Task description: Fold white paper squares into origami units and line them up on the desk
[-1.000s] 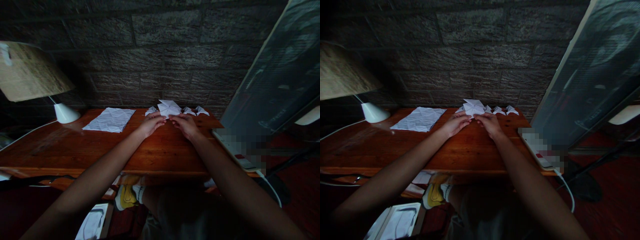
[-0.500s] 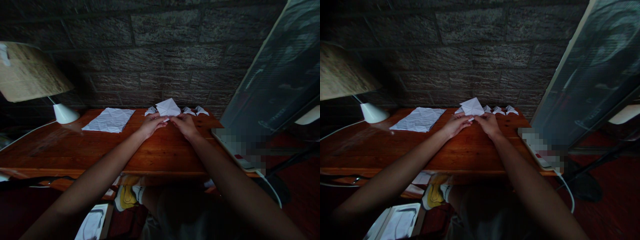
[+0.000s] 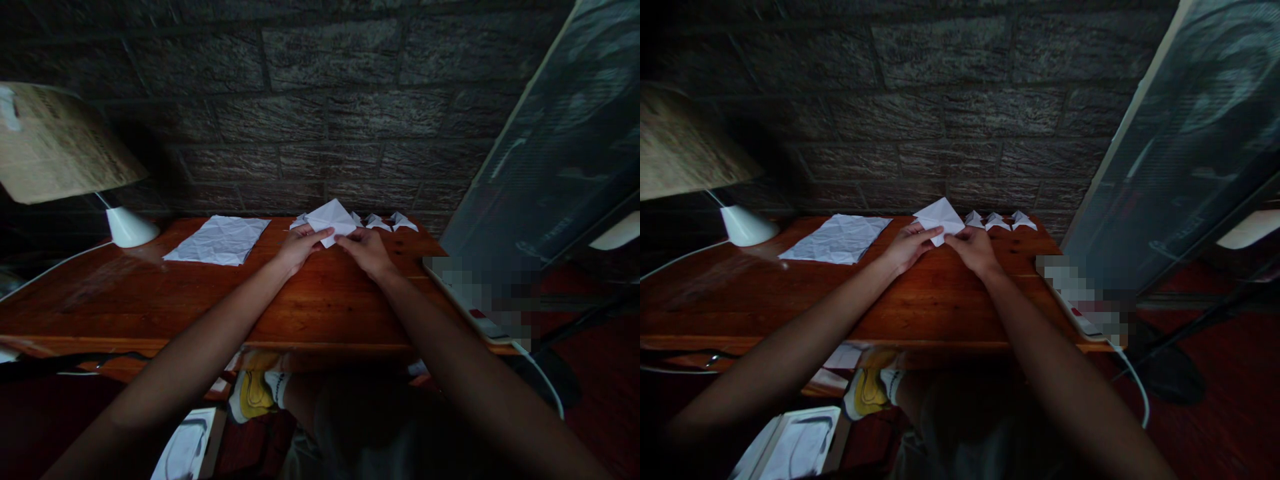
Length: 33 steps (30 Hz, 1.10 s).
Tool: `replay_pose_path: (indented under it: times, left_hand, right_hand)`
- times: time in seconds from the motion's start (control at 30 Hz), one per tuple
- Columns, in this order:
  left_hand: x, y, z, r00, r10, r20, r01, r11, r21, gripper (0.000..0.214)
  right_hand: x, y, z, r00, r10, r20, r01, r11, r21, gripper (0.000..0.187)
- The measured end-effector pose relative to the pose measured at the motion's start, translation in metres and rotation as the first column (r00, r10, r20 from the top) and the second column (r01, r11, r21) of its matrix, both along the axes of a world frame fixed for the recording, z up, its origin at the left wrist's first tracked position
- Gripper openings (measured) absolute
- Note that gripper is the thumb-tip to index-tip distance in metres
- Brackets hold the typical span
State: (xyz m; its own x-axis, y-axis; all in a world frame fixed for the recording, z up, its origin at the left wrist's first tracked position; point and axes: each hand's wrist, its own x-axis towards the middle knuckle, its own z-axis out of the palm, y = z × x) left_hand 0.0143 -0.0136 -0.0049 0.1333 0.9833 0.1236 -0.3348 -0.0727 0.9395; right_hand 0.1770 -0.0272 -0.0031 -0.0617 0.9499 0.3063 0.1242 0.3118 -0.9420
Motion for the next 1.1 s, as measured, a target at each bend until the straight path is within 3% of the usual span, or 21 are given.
replay_pose_path:
  times: [0.27, 0.5, 0.83, 1.1]
  left_hand:
    - [-0.0010, -0.0020, 0.0011, 0.998, -0.041, 0.052, 0.041, 0.999, 0.011, 0.028]
    - [0.0016, -0.0024, 0.0000, 1.000, 0.004, 0.006, -0.004, 1.000, 0.024, 0.027]
    - [0.0024, -0.0042, 0.0015, 0.999, 0.012, 0.045, -0.015, 0.997, 0.078, 0.026]
    - [0.0035, -0.0034, -0.0009, 1.000, 0.009, 0.028, -0.012, 0.995, 0.102, 0.031]
  right_hand:
    - [-0.0042, -0.0040, 0.0001, 0.991, 0.136, -0.015, -0.136, 0.989, -0.059, 0.037]
    - [-0.0048, -0.0048, 0.0014, 0.995, 0.095, -0.012, -0.096, 0.994, -0.049, 0.039]
    - [-0.0032, -0.0093, 0.0067, 0.975, 0.199, -0.101, -0.208, 0.974, -0.089, 0.029]
    - [-0.0047, -0.0080, 0.0024, 0.970, 0.228, -0.080, -0.235, 0.967, -0.097, 0.027]
